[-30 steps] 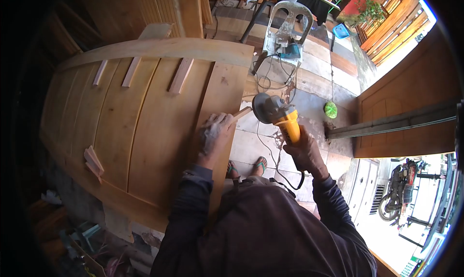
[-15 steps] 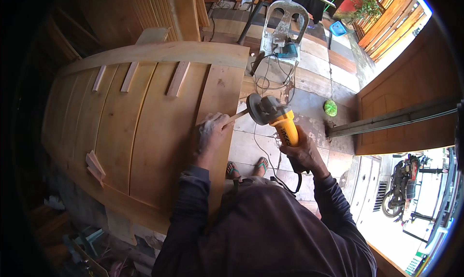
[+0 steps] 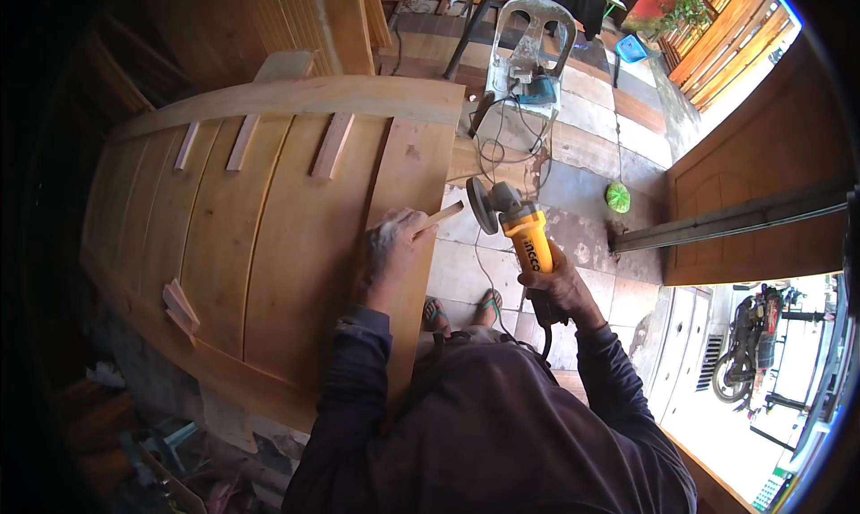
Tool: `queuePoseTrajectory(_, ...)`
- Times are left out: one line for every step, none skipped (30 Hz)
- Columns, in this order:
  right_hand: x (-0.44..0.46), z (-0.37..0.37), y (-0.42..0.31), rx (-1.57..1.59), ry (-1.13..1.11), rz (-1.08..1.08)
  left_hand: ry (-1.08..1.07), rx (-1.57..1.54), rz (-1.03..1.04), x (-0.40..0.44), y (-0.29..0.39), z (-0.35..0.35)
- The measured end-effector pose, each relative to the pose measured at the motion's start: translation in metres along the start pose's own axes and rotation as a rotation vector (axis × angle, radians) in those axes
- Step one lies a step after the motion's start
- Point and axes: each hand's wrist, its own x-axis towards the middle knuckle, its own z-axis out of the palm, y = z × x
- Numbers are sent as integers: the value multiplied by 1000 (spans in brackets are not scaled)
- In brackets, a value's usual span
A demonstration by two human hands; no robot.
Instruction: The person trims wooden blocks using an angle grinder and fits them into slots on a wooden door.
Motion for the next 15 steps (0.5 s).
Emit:
queuePoseTrajectory(-1, -1, -5, -7, -9, -3, 18, -2, 7, 1, 2, 0)
queuePoseTrajectory(-1, -2, -8, -14, -19, -6, -16, 5, -1, 1, 3, -2)
queuePoseTrajectory(-1, -3, -9, -29, -25, -7, -51, 13, -8, 2, 4, -4)
queuePoseTrajectory(0, -3, -10, -43, -32, -8, -84, 22, -17, 3, 3, -5)
queuePoseTrajectory(1, -4, -11, -58, -41, -9, -74, 16, -3, 3, 2, -5)
queuePoseTrajectory(3, -5, -7, -45, -55, -6, -65, 9, 11, 2, 0, -4)
queuePoseTrajectory(7, -6, 1, -30, -70, -3, -58, 4, 24, 2, -2, -3)
queuePoseTrajectory(10, -6, 5, -14, -85, 1, -53, -2, 32, 3, -2, -3)
queuePoseTrajectory(10, -7, 6, -7, -94, 36, -47, -8, 40, 4, -1, -5)
queuePoseTrajectory(11, -7, 7, 3, -101, 72, -44, -13, 50, 5, 0, -6)
queuePoseTrajectory(11, -7, 8, 18, -107, 108, -51, -16, 54, 7, 1, -8)
queuePoseTrajectory(13, -9, 14, 18, -112, 97, -61, -19, 60, 8, 1, -9)
queuePoseTrajectory(18, -11, 24, 20, -115, 86, -73, -24, 68, 9, 1, -10)
queuePoseTrajectory(21, -13, 31, 21, -118, 76, -63, -26, 82, 9, 1, -9)
queuePoseTrajectory(22, -13, 33, 42, -128, 65, -51, -29, 96, 9, 0, -8)
